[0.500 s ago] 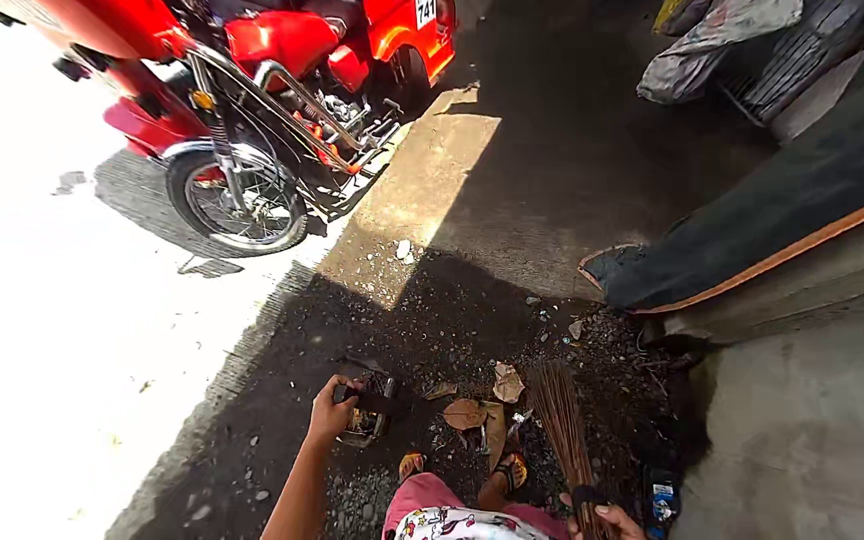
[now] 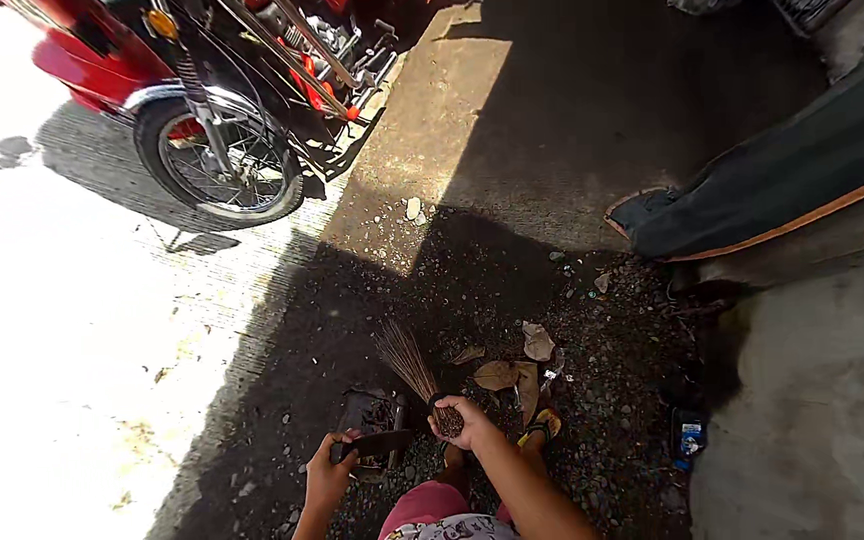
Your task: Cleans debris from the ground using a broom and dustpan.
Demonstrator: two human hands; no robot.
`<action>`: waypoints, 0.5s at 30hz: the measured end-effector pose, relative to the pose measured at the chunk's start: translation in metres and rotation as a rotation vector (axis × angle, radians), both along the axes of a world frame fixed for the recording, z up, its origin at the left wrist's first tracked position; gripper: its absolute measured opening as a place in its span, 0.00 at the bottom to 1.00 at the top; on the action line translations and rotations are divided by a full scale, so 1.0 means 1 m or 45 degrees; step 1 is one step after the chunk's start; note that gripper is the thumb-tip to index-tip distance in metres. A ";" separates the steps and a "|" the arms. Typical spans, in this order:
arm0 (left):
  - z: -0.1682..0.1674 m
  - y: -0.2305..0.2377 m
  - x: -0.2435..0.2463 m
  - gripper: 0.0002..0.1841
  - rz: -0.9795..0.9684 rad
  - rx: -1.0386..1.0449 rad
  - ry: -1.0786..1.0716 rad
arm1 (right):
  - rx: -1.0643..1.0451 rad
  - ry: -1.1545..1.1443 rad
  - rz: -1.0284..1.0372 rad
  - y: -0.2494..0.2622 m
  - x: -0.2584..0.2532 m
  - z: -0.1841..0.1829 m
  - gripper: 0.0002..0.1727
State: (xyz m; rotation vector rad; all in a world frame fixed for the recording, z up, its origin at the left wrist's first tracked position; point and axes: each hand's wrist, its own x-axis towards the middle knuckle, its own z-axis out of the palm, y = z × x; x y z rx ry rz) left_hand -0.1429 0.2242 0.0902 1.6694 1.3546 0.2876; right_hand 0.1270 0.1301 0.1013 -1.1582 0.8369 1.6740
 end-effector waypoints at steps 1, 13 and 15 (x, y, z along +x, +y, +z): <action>0.000 0.001 -0.002 0.13 -0.024 -0.008 0.018 | -0.048 -0.013 -0.037 -0.010 0.003 -0.008 0.10; -0.011 0.015 0.023 0.10 -0.672 -0.112 0.120 | -0.345 -0.253 -0.766 -0.236 0.086 -0.008 0.16; -0.014 0.025 0.039 0.09 -0.899 -0.141 0.188 | -0.355 -0.262 -0.752 -0.243 0.086 -0.004 0.16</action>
